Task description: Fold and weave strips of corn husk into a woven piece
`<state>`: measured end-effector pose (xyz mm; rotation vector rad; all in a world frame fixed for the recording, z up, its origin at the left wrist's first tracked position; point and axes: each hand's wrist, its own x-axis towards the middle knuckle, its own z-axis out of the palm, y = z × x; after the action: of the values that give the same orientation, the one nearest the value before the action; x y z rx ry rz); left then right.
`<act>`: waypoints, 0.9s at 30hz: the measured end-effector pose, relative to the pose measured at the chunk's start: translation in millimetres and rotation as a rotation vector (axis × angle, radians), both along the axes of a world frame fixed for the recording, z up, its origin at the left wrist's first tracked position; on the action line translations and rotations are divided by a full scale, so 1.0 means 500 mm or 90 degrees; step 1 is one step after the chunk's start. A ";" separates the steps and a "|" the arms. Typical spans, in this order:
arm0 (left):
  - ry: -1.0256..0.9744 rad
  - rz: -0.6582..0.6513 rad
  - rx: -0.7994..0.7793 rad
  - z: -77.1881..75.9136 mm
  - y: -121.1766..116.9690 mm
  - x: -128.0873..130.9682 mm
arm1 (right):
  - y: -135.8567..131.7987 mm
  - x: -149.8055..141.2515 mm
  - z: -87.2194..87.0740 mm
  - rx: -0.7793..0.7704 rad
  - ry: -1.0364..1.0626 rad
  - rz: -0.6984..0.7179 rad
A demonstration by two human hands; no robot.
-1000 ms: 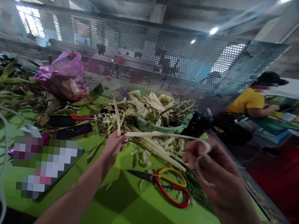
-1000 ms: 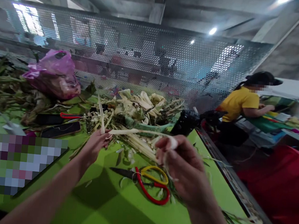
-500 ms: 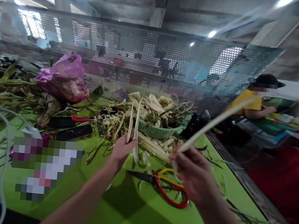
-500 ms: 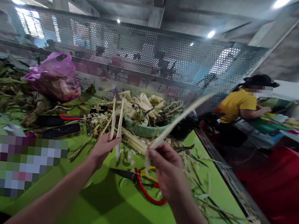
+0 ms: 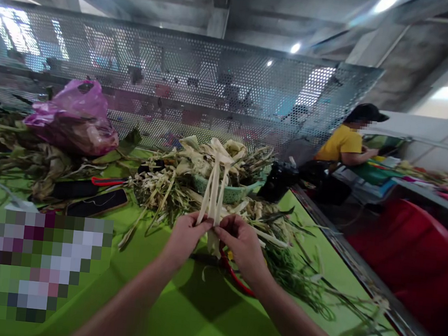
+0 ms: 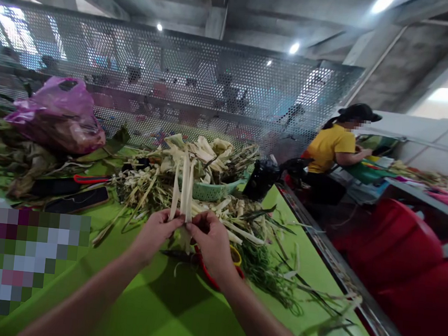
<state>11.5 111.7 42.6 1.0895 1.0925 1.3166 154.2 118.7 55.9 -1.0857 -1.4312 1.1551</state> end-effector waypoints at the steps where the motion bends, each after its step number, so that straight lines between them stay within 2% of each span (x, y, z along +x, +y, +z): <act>1: -0.007 0.001 0.000 -0.001 0.000 0.001 | 0.000 0.000 0.000 -0.006 0.008 0.004; 6: -0.053 0.020 -0.025 -0.002 0.001 0.007 | 0.002 0.001 -0.011 -0.038 0.041 0.046; 10: -0.065 0.006 -0.032 0.000 0.001 0.008 | 0.004 0.003 -0.018 -0.022 0.001 0.070; 16: -0.017 -0.065 -0.047 0.009 -0.008 0.003 | 0.000 0.007 -0.002 0.016 -0.051 0.025; 22: -0.104 -0.057 -0.044 0.001 -0.007 -0.010 | 0.011 0.025 0.000 -0.002 0.007 -0.005; 27: -0.118 -0.031 -0.069 -0.005 0.004 -0.011 | 0.011 0.031 -0.004 -0.012 0.052 0.038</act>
<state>5.8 113.7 40.2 0.8898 0.9821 1.2777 169.9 124.0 53.9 -1.0033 -1.3996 1.2428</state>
